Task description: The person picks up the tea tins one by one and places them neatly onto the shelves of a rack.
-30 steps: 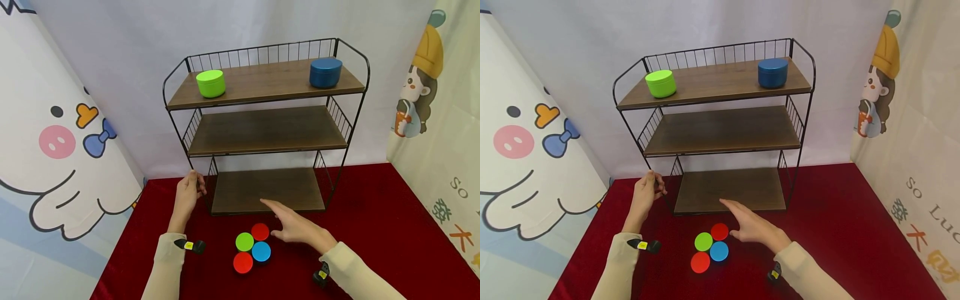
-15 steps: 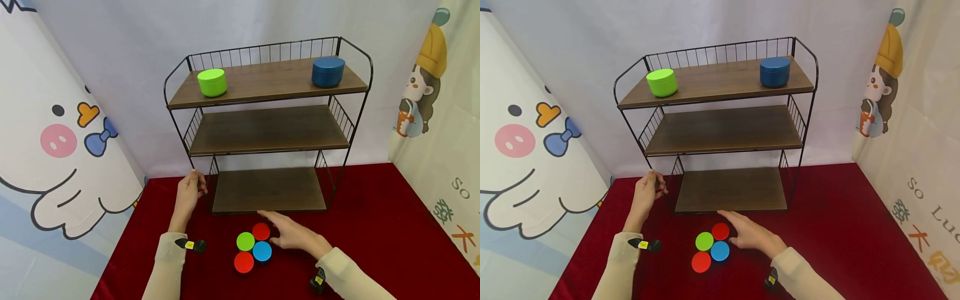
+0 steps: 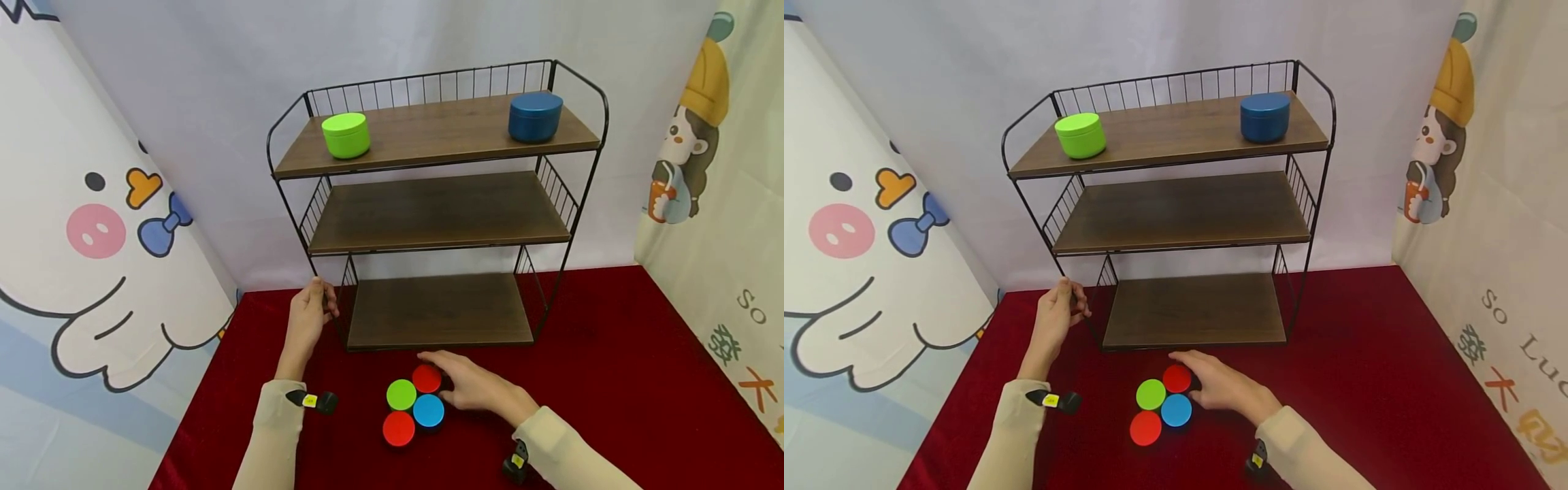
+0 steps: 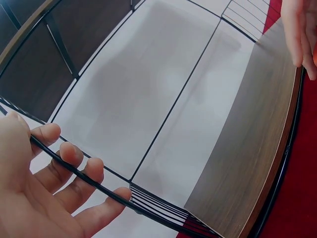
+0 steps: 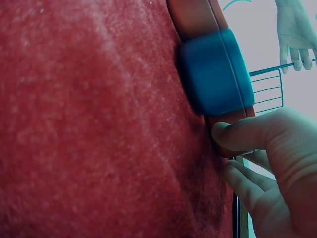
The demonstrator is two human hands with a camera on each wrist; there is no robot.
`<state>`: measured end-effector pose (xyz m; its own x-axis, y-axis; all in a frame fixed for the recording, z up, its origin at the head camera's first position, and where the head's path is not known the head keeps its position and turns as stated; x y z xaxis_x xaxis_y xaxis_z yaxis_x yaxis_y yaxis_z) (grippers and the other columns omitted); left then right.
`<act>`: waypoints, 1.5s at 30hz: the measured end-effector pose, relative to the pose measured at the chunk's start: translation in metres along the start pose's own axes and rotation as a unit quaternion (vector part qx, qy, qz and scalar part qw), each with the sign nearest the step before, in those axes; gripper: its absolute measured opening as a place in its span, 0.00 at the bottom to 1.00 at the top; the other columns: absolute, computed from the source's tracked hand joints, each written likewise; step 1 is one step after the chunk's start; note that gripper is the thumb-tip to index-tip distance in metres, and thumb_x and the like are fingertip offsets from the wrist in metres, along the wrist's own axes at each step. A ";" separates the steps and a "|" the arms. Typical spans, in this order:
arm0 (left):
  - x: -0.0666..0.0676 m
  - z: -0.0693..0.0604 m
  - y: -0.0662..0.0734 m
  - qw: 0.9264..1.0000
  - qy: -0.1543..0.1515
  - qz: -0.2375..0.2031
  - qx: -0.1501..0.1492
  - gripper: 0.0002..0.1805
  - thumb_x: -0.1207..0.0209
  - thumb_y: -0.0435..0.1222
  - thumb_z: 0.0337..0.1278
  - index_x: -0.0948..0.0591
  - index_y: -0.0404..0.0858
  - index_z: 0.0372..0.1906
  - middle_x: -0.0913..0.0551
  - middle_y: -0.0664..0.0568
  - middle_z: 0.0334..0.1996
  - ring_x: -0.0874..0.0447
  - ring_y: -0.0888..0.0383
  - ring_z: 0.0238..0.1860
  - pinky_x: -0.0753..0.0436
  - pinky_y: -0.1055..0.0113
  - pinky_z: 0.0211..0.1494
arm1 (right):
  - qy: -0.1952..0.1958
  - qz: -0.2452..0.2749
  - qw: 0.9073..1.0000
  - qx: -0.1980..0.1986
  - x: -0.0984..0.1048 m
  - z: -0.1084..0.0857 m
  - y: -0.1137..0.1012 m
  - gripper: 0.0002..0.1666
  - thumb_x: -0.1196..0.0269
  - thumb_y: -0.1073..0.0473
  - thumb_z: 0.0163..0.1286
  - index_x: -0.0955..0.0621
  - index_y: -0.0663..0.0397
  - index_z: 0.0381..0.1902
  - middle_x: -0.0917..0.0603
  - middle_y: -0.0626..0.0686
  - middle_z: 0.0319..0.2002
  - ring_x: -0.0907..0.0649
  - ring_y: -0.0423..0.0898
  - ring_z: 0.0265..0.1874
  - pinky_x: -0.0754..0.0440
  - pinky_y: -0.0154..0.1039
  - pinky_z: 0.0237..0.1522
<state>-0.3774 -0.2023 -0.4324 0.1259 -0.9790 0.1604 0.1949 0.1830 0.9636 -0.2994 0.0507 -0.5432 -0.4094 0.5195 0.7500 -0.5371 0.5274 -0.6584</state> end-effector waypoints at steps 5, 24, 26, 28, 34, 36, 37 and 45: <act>0.000 0.001 0.000 1.000 0.001 -0.004 0.004 0.34 0.63 0.54 0.82 0.24 0.26 0.39 0.25 0.46 0.28 0.23 0.54 0.29 0.22 0.70 0.30 | 0.000 -0.010 1.000 0.004 -0.001 -0.001 -0.001 0.38 0.31 0.69 0.66 0.30 0.59 0.73 0.24 0.58 0.69 0.22 0.54 0.66 0.21 0.52 0.66; -0.001 -0.006 0.015 1.000 -0.009 -0.008 0.021 0.32 0.65 0.48 0.84 0.26 0.22 0.39 0.25 0.40 0.28 0.22 0.50 0.29 0.22 0.69 0.30 | 0.009 -0.012 1.000 0.010 -0.001 0.001 -0.004 0.34 0.30 0.69 0.66 0.26 0.60 0.69 0.21 0.60 0.65 0.19 0.54 0.62 0.17 0.48 0.61; 0.000 -0.003 0.008 1.000 -0.006 -0.007 0.023 0.32 0.65 0.48 0.84 0.25 0.23 0.40 0.25 0.41 0.28 0.22 0.51 0.29 0.21 0.69 0.30 | 0.012 -0.012 1.000 0.007 0.001 0.000 -0.002 0.34 0.29 0.69 0.66 0.26 0.60 0.69 0.21 0.59 0.64 0.18 0.54 0.61 0.17 0.48 0.60; 0.001 0.000 0.001 1.000 -0.002 -0.004 0.023 0.32 0.65 0.50 0.83 0.25 0.24 0.40 0.25 0.43 0.28 0.22 0.52 0.29 0.21 0.70 0.30 | 0.016 -0.011 1.000 0.004 0.002 -0.001 -0.002 0.34 0.29 0.69 0.64 0.26 0.61 0.68 0.21 0.60 0.64 0.18 0.54 0.60 0.16 0.48 0.59; 0.001 0.001 0.000 1.000 0.005 0.003 0.001 0.34 0.64 0.54 0.82 0.25 0.26 0.38 0.25 0.45 0.27 0.22 0.54 0.28 0.22 0.71 0.29 | 0.024 -0.007 1.000 -0.003 0.008 -0.004 0.001 0.35 0.28 0.69 0.63 0.25 0.60 0.68 0.21 0.60 0.63 0.18 0.54 0.58 0.15 0.47 0.56; 0.001 0.000 0.000 1.000 0.005 0.003 -0.002 0.34 0.64 0.55 0.82 0.25 0.26 0.38 0.26 0.46 0.27 0.22 0.54 0.28 0.22 0.71 0.29 | 0.024 -0.004 1.000 -0.005 0.009 -0.006 0.002 0.36 0.28 0.69 0.63 0.26 0.59 0.68 0.21 0.60 0.64 0.18 0.54 0.58 0.15 0.46 0.55; 0.001 0.000 0.000 1.000 0.005 0.002 -0.003 0.35 0.64 0.55 0.81 0.25 0.26 0.38 0.26 0.46 0.27 0.22 0.54 0.28 0.22 0.71 0.29 | 0.025 -0.002 1.000 -0.006 0.009 -0.006 0.003 0.36 0.28 0.69 0.63 0.26 0.58 0.68 0.21 0.60 0.64 0.18 0.53 0.57 0.15 0.45 0.54; 0.000 0.000 0.002 1.000 0.004 0.000 0.000 0.34 0.64 0.54 0.82 0.25 0.26 0.38 0.26 0.46 0.27 0.22 0.54 0.28 0.22 0.69 0.29 | 0.050 0.012 0.998 -0.022 0.017 -0.015 0.007 0.37 0.28 0.66 0.63 0.26 0.57 0.69 0.20 0.57 0.60 0.18 0.48 0.52 0.16 0.40 0.50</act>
<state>-0.3768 -0.2016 -0.4311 0.1332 -0.9782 0.1591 0.1954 0.1833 0.9634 -0.2992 0.0729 -0.5363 -0.3444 0.5953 0.7259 -0.4951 0.5418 -0.6792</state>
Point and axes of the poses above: each hand's wrist, its own z-axis towards the middle knuckle, its own x-axis out of the back of the hand, y = z × x, the point moved 10 cm from there along z, towards the middle knuckle
